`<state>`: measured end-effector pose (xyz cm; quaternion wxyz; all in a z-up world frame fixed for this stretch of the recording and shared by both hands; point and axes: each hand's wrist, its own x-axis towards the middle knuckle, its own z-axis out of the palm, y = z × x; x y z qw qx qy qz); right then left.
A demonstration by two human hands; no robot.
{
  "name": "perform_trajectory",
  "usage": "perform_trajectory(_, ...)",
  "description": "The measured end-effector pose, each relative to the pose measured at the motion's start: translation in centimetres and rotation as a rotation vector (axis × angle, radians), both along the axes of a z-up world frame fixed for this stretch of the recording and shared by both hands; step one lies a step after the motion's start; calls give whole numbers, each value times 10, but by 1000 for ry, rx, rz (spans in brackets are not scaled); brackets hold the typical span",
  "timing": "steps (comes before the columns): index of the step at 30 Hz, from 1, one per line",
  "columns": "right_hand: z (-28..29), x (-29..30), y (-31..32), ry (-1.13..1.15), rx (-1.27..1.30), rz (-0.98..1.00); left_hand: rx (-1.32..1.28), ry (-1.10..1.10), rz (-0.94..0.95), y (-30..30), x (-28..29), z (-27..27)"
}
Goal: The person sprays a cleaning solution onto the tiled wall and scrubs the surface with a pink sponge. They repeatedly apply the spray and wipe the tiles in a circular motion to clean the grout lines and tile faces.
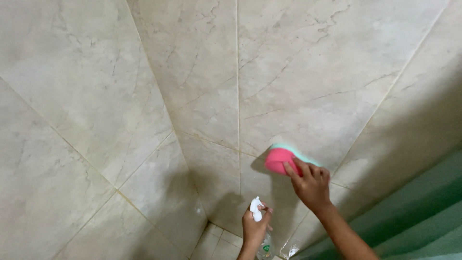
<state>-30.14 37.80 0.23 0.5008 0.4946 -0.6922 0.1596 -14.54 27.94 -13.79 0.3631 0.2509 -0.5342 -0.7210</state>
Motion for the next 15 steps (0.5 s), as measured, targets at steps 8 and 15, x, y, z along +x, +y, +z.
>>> perform_trajectory(8, -62, -2, 5, -166, 252, 79, -23, -38, -9, -7, 7, -3)
perform_trajectory(15, -7, 7, 18, -102, 61, -28, 2, -51, -51, 2, 0, 7)
